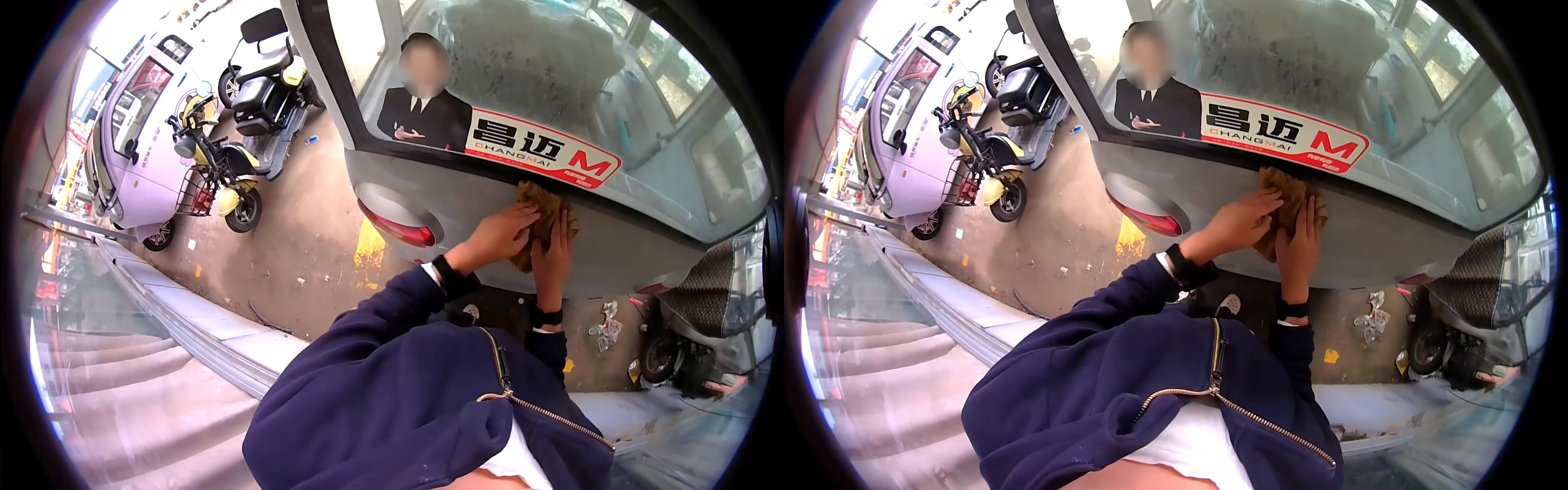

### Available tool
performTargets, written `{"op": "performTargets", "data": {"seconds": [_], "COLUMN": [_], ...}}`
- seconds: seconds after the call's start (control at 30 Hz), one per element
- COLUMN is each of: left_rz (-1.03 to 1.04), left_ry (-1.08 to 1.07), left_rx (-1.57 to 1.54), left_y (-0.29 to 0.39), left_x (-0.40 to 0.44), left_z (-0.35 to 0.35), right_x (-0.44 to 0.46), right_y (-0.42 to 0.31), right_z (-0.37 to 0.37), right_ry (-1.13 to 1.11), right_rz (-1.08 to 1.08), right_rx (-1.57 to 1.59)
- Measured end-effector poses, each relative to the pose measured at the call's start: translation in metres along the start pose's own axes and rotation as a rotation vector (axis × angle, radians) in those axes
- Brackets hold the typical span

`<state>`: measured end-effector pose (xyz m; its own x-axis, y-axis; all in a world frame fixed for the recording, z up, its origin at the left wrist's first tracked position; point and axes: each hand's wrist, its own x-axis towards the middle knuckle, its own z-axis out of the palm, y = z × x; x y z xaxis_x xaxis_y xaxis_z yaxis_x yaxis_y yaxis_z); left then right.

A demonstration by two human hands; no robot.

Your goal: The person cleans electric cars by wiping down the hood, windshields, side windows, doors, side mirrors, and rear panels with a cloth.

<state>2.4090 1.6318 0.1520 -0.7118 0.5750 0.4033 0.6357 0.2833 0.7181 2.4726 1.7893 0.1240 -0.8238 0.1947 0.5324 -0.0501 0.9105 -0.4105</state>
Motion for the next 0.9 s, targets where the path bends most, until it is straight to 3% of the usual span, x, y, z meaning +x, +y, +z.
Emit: {"op": "performTargets", "data": {"seconds": [0.03,0.1,0.17,0.23,0.33,0.47,0.53,0.63,0.73,0.9], "left_rz": [0.026,-0.041,-0.112,-0.475,-0.548,-0.585,-0.673,-0.749,-0.638,-0.492], "left_ry": [0.115,0.124,0.136,0.091,0.245,0.204,0.159,0.109,0.144,0.326], "left_rx": [-0.054,-0.05,-0.034,-0.231,-0.409,-0.523,-0.722,-0.681,-0.618,-0.789], "left_y": [-0.003,-0.006,-0.008,-0.009,-0.029,-0.033,-0.025,-0.03,-0.034,-0.015], "left_x": [-0.008,-0.024,-0.034,-0.04,-0.047,-0.049,-0.046,-0.048,-0.055,-0.056], "left_z": [-0.003,-0.012,-0.022,-0.028,-0.021,-0.031,-0.041,-0.042,-0.047,-0.064], "right_x": [-0.003,-0.006,-0.011,-0.017,-0.021,-0.02,-0.018,-0.017,-0.022,-0.013], "right_y": [0.003,0.002,-0.005,-0.017,-0.033,-0.047,-0.048,-0.052,-0.048,-0.048], "right_z": [0.002,0.005,0.006,0.009,0.014,0.009,0.002,-0.01,-0.01,-0.026], "right_ry": [-0.008,-0.015,-0.112,-0.146,-0.201,-0.24,-0.247,-0.252,-0.177,-0.028], "right_rz": [-0.028,-0.06,-0.07,-0.097,-0.136,-0.13,-0.142,-0.113,-0.051,-0.055], "right_rx": [0.036,0.079,0.325,0.384,0.433,0.502,0.545,0.622,0.635,0.587]}}
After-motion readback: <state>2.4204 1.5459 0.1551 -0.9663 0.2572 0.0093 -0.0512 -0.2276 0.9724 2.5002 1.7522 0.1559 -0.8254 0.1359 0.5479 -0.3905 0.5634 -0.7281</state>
